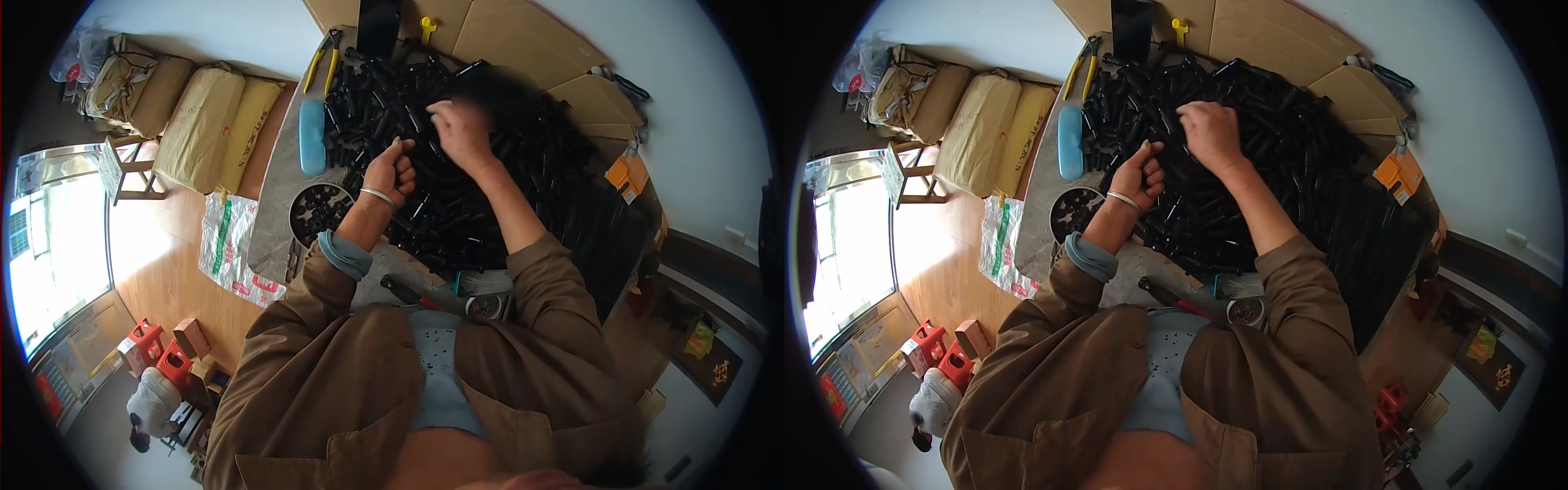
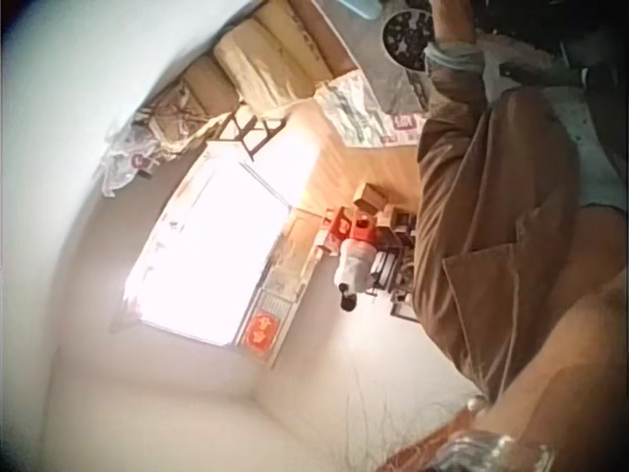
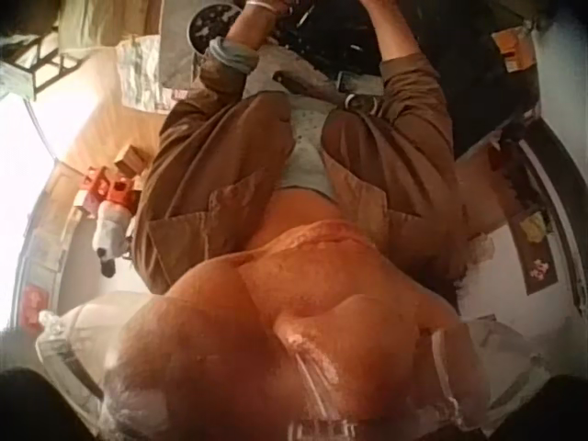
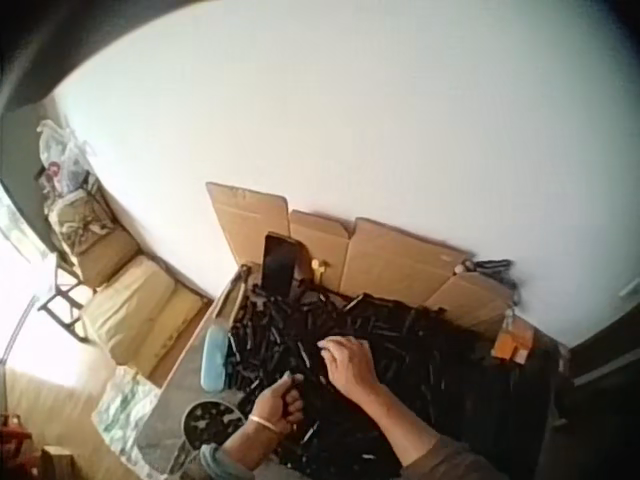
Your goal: Sorting and inspecting small black plastic components from a large pile into a container.
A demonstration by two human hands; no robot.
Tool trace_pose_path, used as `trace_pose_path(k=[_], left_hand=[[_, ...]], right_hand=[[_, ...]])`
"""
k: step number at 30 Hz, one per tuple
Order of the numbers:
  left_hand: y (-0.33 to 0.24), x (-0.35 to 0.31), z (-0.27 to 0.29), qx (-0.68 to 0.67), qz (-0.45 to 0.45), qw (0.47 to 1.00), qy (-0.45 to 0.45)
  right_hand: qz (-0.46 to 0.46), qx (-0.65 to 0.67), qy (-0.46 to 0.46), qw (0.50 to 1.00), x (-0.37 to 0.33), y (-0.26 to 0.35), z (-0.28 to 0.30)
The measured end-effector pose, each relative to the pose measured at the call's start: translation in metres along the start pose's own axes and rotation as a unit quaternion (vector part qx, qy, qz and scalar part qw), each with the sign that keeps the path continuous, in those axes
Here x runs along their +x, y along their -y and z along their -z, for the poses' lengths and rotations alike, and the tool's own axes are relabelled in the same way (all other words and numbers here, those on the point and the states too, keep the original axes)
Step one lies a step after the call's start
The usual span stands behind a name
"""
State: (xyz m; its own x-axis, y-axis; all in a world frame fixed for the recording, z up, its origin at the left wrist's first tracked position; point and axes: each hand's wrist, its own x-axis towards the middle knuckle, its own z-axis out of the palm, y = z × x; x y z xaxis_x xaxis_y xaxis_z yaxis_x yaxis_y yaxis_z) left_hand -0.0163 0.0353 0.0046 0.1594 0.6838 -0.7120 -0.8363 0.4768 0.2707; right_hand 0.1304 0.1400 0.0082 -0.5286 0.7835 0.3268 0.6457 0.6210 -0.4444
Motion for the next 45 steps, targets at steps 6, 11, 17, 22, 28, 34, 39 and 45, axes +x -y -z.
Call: trace_pose_path(k=[6,11,17,22,28,34,39,45], left_hand=[[0.003,0.000,-0.009,0.011,0.005,1.000,0.014],[0.005,-0.008,-0.024,0.026,0.009,0.997,0.067],[0.006,-0.007,-0.034,0.045,0.041,0.993,0.100],[0.018,0.007,-0.045,0.118,0.096,0.984,0.090],[0.021,0.018,-0.040,0.117,0.094,0.988,0.021],[0.024,0.010,-0.032,0.090,0.072,0.993,0.003],[0.032,0.001,-0.043,0.120,0.042,0.992,0.016],[0.001,0.013,-0.026,0.085,-0.003,0.996,-0.026]], right_hand=[[-0.129,-0.068,-0.089,0.985,0.002,-0.067,0.012],[-0.112,-0.106,0.105,0.982,-0.013,-0.042,-0.008],[-0.052,-0.048,0.103,0.992,-0.045,-0.020,0.009],[-0.107,-0.018,0.082,0.991,-0.035,-0.038,0.040],[-0.214,-0.125,0.061,0.967,-0.010,-0.074,0.038],[-0.204,-0.126,-0.010,0.971,-0.007,-0.063,0.025],[-0.061,-0.097,0.048,0.992,-0.006,-0.042,-0.013],[-0.016,-0.013,0.076,0.997,-0.034,-0.023,-0.008]])
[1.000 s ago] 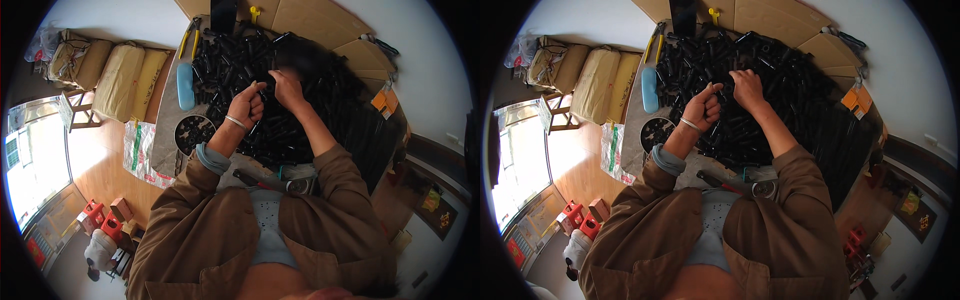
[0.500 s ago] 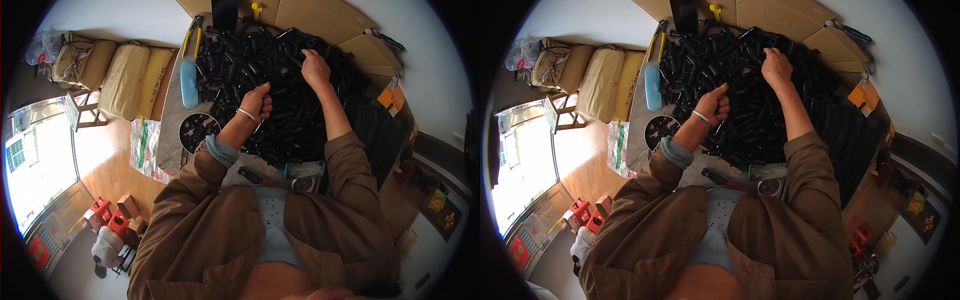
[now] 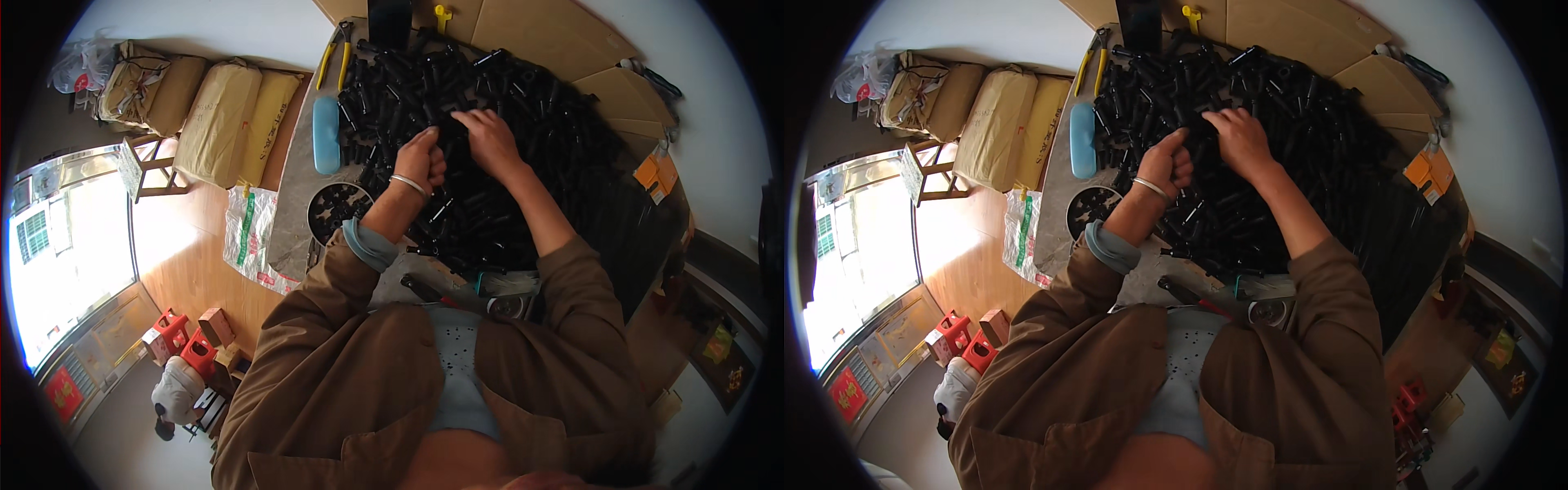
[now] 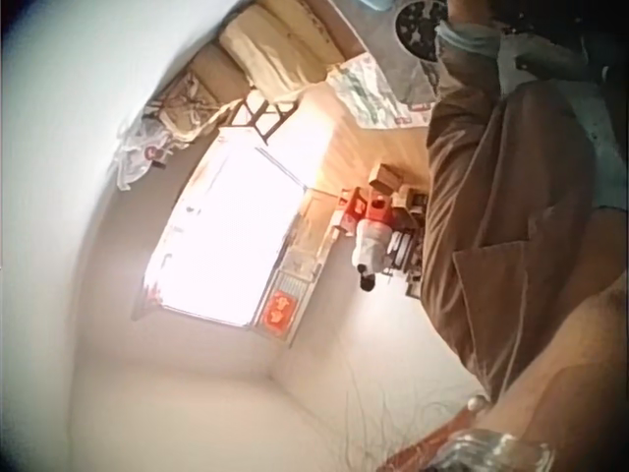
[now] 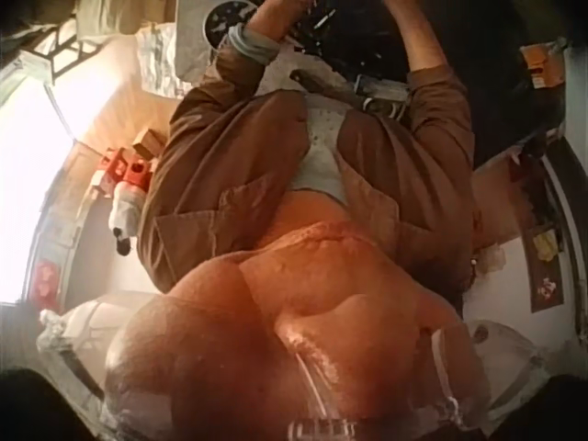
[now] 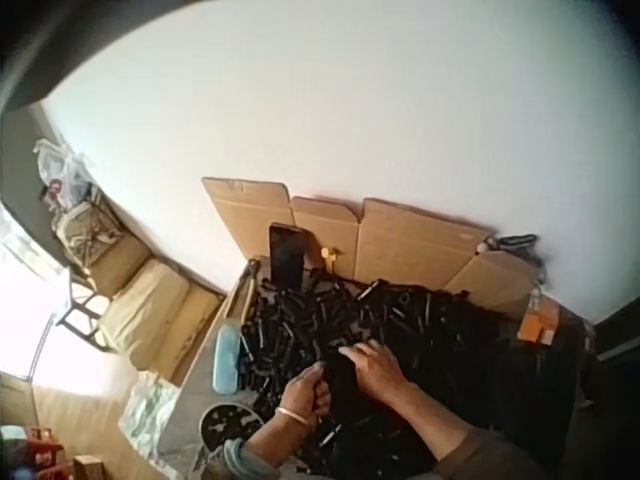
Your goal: Sorting and inspecting small black plastic components from a large pile into a container.
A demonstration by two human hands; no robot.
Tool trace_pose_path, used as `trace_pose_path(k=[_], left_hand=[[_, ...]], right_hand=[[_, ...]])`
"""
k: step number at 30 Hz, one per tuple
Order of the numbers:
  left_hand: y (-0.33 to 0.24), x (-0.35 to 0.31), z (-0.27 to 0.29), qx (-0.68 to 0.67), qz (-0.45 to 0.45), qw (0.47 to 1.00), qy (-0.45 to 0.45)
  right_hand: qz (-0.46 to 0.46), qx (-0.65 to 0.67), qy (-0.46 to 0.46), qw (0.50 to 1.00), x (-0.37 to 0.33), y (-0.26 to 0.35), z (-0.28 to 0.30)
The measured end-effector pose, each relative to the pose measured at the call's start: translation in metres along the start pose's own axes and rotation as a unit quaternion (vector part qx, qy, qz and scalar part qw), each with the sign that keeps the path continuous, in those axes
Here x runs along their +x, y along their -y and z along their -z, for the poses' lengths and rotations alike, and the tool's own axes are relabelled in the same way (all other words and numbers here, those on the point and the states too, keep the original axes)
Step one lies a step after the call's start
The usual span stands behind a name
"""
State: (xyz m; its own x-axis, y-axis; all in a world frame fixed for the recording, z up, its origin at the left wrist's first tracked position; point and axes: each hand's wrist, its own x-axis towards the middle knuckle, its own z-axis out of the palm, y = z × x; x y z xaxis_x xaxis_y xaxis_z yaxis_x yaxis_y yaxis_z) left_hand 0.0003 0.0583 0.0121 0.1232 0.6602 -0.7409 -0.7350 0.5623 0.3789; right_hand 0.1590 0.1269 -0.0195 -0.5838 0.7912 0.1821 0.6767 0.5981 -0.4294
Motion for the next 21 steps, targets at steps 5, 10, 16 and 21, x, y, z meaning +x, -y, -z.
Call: trace_pose_path(k=[5,10,16,21], left_hand=[[-0.004,-0.003,0.004,-0.001,0.003,1.000,-0.027],[0.012,-0.001,0.005,0.005,0.036,0.999,0.000],[0.013,-0.018,0.003,0.013,-0.028,0.999,-0.036],[-0.012,-0.011,0.023,-0.032,-0.088,0.992,-0.087]], right_hand=[[-0.024,-0.056,0.075,0.995,-0.028,-0.009,0.039],[-0.061,-0.033,-0.019,0.997,-0.002,-0.007,0.042],[0.085,0.037,-0.064,0.994,0.077,0.025,0.003],[0.013,-0.159,0.035,0.987,0.094,-0.010,-0.020]])
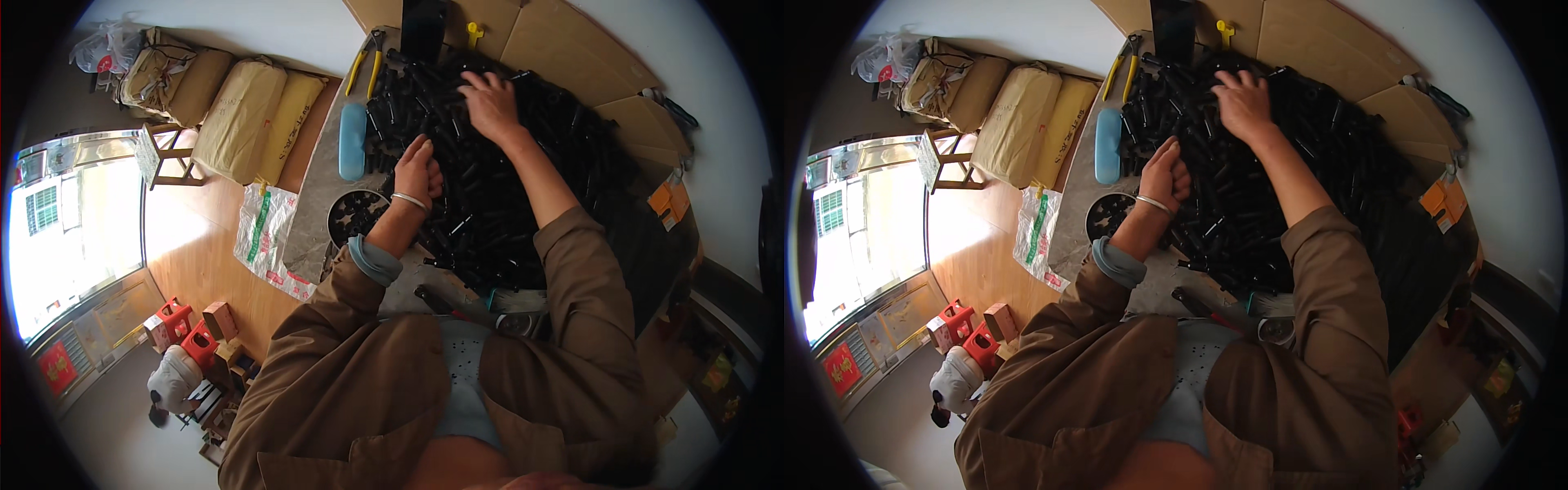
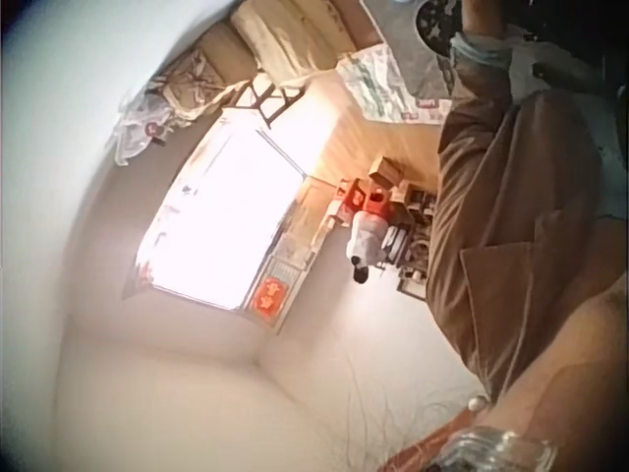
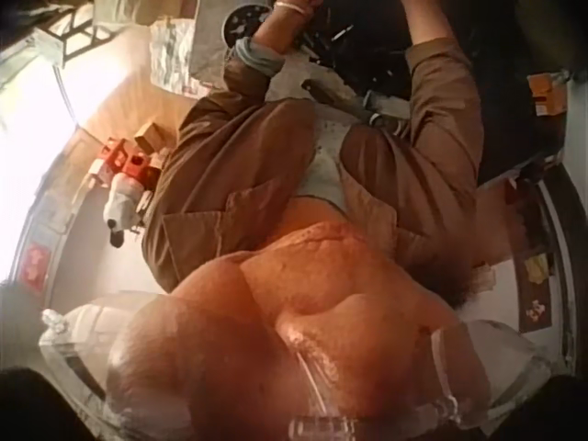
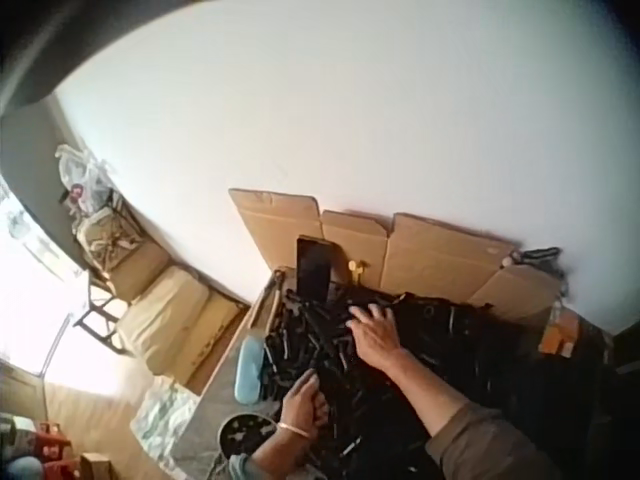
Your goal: Sorting and inspecting small black plastic components from a large pile into a container.
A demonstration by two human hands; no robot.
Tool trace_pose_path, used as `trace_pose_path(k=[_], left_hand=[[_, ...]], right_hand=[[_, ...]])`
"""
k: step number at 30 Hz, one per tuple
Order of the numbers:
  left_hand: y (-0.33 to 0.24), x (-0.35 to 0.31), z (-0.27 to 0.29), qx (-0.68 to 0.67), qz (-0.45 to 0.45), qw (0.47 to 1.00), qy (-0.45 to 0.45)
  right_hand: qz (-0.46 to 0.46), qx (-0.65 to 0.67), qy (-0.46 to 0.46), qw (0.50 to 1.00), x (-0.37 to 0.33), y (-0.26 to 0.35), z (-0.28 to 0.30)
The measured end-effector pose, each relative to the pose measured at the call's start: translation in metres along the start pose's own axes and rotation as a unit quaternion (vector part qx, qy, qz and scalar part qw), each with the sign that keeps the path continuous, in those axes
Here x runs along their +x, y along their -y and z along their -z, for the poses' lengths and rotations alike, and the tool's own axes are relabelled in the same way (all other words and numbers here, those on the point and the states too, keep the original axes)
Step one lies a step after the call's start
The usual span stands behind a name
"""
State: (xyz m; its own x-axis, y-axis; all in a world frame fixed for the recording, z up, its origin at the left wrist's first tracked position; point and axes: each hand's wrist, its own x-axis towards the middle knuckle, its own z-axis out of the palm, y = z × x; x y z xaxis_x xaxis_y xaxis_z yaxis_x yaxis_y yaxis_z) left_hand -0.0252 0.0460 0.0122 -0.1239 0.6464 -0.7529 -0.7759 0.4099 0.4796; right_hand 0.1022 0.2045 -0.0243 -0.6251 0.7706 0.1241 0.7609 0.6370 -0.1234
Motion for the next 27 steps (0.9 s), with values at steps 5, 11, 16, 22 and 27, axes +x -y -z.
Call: trace_pose_path(k=[5,11,16,22,27], left_hand=[[0.001,0.008,0.009,-0.030,0.017,0.999,0.037],[0.012,0.006,-0.005,0.072,0.100,0.989,0.082],[0.028,-0.006,-0.005,0.074,0.124,0.984,0.108],[0.027,-0.022,-0.004,0.064,-0.018,0.997,0.029],[0.000,-0.004,0.016,0.014,-0.037,0.997,-0.063]], right_hand=[[-0.021,-0.021,-0.039,0.999,-0.020,-0.021,0.007],[0.047,0.146,-0.035,0.988,-0.055,0.022,0.023],[-0.009,0.042,-0.015,0.999,-0.075,0.023,0.027],[0.062,0.119,-0.093,0.987,-0.045,0.049,0.037],[0.052,0.059,-0.037,0.996,-0.034,0.048,0.006]])
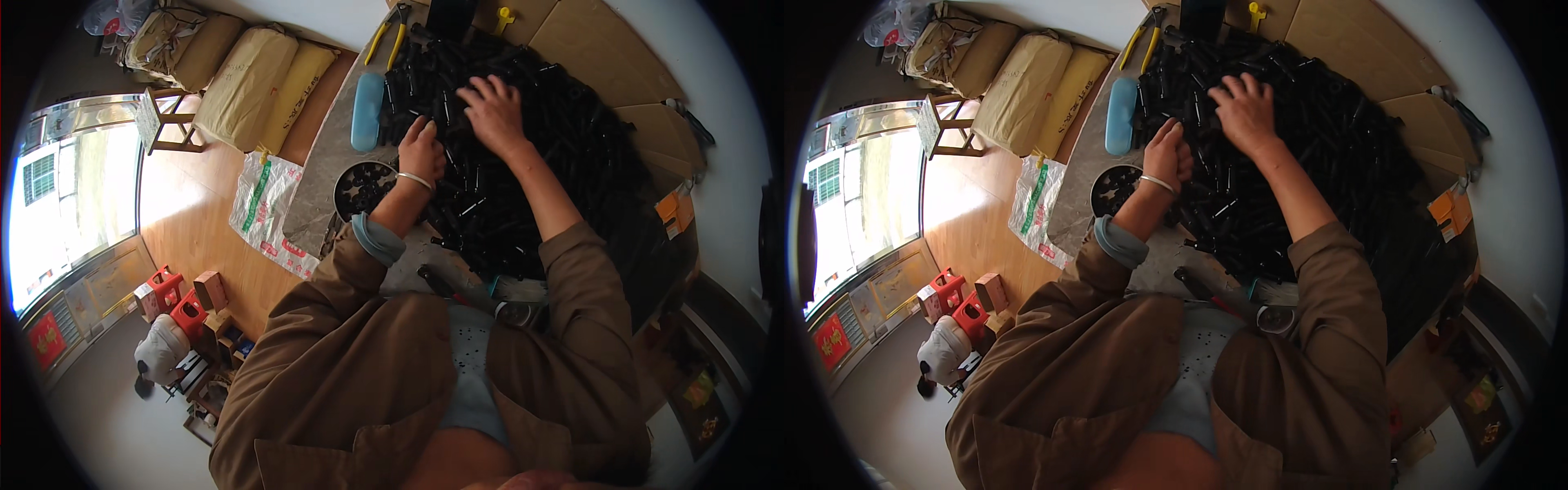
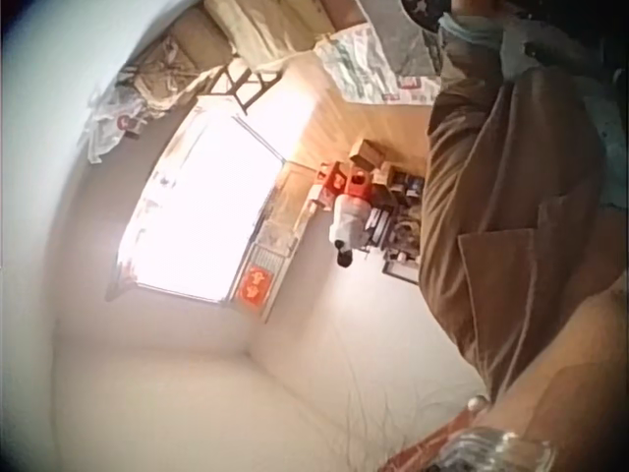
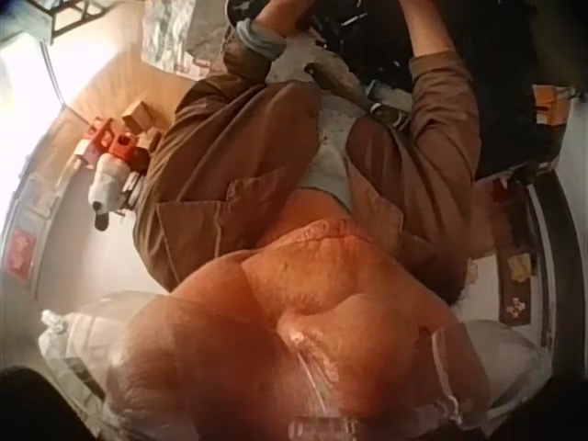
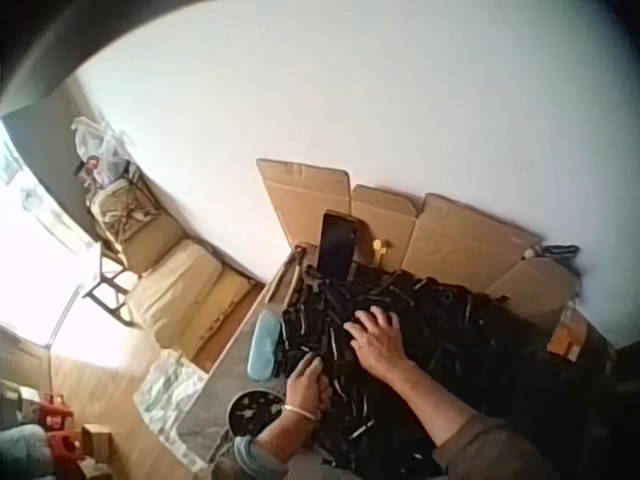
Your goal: Sorting and inspecting small black plastic components from a large pile into a container.
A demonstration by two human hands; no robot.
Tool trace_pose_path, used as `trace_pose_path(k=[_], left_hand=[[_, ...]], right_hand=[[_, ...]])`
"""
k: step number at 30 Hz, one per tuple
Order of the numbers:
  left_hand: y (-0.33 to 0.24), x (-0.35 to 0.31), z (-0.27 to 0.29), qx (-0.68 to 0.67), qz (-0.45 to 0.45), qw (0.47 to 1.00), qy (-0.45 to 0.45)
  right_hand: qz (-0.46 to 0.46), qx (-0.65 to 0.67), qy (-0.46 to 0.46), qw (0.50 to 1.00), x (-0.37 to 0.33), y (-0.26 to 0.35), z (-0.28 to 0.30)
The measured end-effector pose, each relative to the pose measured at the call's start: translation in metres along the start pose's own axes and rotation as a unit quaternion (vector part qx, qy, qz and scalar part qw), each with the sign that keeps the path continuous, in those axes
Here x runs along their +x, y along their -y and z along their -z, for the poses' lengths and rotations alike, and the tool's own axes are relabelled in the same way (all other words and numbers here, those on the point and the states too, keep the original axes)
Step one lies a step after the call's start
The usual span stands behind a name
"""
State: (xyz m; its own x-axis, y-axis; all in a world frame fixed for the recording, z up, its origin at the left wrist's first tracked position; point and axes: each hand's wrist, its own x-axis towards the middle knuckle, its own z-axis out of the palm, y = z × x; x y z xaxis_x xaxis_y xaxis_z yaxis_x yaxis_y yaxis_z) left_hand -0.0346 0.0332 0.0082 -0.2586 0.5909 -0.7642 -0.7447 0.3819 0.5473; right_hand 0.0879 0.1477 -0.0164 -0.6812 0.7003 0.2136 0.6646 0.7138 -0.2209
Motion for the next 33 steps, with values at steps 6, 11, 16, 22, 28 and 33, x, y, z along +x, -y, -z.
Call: trace_pose_path(k=[6,11,16,22,28,33], left_hand=[[0.003,-0.006,0.003,-0.004,0.051,0.998,0.044],[0.017,-0.022,-0.002,0.007,0.019,0.995,0.098],[0.031,-0.045,-0.020,0.048,0.057,0.985,0.156],[0.042,-0.057,-0.038,0.087,0.065,0.980,0.169],[0.031,-0.046,-0.040,0.069,0.031,0.984,0.162],[0.025,-0.036,-0.041,0.060,0.025,0.987,0.146]], right_hand=[[-0.071,-0.012,-0.097,0.993,-0.002,-0.042,0.028],[-0.274,0.022,-0.167,0.947,-0.059,-0.094,0.072],[-0.434,-0.002,-0.010,0.901,-0.091,-0.105,0.070],[-0.381,-0.015,0.027,0.924,-0.064,-0.064,0.054],[-0.303,0.092,-0.024,0.948,-0.037,-0.013,0.014],[-0.160,0.168,-0.166,0.959,-0.040,-0.014,0.014]])
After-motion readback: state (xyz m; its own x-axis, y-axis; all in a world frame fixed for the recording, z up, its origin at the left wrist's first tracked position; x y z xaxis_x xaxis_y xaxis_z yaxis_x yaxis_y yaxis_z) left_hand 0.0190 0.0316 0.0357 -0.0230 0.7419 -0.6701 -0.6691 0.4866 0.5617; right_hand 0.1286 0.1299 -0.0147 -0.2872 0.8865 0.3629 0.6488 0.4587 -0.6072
